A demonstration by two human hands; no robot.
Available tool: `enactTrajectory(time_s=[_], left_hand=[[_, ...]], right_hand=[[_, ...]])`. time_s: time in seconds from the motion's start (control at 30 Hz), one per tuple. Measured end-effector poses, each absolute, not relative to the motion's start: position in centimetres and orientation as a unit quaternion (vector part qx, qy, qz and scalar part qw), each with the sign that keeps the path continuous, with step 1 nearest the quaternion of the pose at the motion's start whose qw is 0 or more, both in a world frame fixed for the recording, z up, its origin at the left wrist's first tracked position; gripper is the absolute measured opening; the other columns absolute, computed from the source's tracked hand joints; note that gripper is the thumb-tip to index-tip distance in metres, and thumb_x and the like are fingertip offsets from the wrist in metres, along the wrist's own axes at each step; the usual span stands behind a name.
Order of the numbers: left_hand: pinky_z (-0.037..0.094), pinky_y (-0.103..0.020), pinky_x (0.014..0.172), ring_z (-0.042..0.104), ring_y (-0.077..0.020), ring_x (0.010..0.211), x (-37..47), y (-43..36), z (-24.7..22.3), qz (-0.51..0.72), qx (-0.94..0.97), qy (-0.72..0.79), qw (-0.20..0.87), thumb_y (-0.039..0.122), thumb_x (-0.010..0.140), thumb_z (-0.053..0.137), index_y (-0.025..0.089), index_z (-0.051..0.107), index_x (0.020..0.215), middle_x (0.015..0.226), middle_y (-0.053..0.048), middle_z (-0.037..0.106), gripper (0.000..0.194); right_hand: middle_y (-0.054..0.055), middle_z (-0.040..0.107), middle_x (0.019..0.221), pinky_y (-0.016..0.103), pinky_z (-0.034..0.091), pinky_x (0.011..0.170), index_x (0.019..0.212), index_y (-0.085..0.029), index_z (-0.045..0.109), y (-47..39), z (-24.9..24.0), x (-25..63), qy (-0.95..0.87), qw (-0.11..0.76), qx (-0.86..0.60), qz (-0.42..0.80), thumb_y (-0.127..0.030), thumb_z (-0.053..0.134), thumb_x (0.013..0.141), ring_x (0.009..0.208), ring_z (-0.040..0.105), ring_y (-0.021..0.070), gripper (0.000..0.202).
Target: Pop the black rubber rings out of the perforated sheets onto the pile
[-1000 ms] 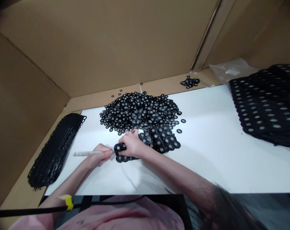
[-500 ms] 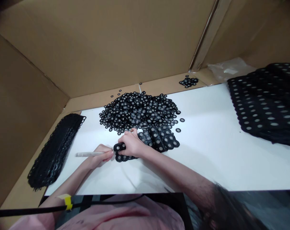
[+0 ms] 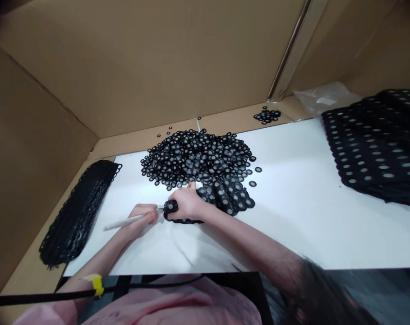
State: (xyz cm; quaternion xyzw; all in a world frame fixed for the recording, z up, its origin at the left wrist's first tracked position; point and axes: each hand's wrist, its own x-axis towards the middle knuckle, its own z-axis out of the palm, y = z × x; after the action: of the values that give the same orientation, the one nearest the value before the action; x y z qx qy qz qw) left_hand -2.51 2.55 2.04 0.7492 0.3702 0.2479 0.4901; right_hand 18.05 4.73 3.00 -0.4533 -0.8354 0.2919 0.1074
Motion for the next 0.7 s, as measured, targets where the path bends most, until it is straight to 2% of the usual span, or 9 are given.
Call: enactTrajectory(time_s=[0.13,0.27,0.57,0.7], left_hand=[[0.025,-0.025,0.049,0.036,-0.0097,0.047,-2.89,2.64,2.23,0.232,0.706,0.383,0.549,0.042,0.084,0.044,0.014,0.045,0.046,0.045,0.000,0.038,0.048],[0.027,-0.025,0.050,0.038,-0.0103,0.049,-2.72,2.70,2.47,0.189,0.720,0.392,0.540,0.042,0.084,0.044,0.013,0.048,0.048,0.047,0.000,0.041,0.046],[0.028,-0.024,0.051,0.039,-0.0096,0.049,-2.69,2.64,2.14,0.204,0.725,0.393,0.527,0.037,0.085,0.044,0.012,0.050,0.049,0.047,0.000,0.042,0.044],[0.026,-0.024,0.050,0.037,-0.0084,0.048,-2.53,2.77,2.48,0.194,0.715,0.390,0.546,0.035,0.085,0.044,0.013,0.044,0.047,0.046,0.001,0.040,0.044]], right_hand=[[-0.004,0.052,0.052,0.029,0.017,0.069,0.053,-0.015,0.051,4.72,3.12,18.08,-0.835,0.114,-0.442,0.306,-0.042,0.065,0.063,0.057,0.044,0.0102,0.031],[-0.005,0.053,0.053,0.028,0.017,0.069,0.053,-0.015,0.052,4.68,2.96,18.06,-0.836,0.121,-0.437,0.308,-0.041,0.065,0.063,0.057,0.043,0.0095,0.030],[-0.004,0.053,0.052,0.028,0.016,0.069,0.053,-0.015,0.052,4.65,2.67,18.02,-0.835,0.133,-0.431,0.314,-0.038,0.064,0.064,0.056,0.042,0.0086,0.029],[-0.004,0.053,0.053,0.029,0.016,0.068,0.054,-0.015,0.053,4.54,2.56,17.94,-0.840,0.137,-0.426,0.308,-0.036,0.063,0.064,0.057,0.042,0.0087,0.025]])
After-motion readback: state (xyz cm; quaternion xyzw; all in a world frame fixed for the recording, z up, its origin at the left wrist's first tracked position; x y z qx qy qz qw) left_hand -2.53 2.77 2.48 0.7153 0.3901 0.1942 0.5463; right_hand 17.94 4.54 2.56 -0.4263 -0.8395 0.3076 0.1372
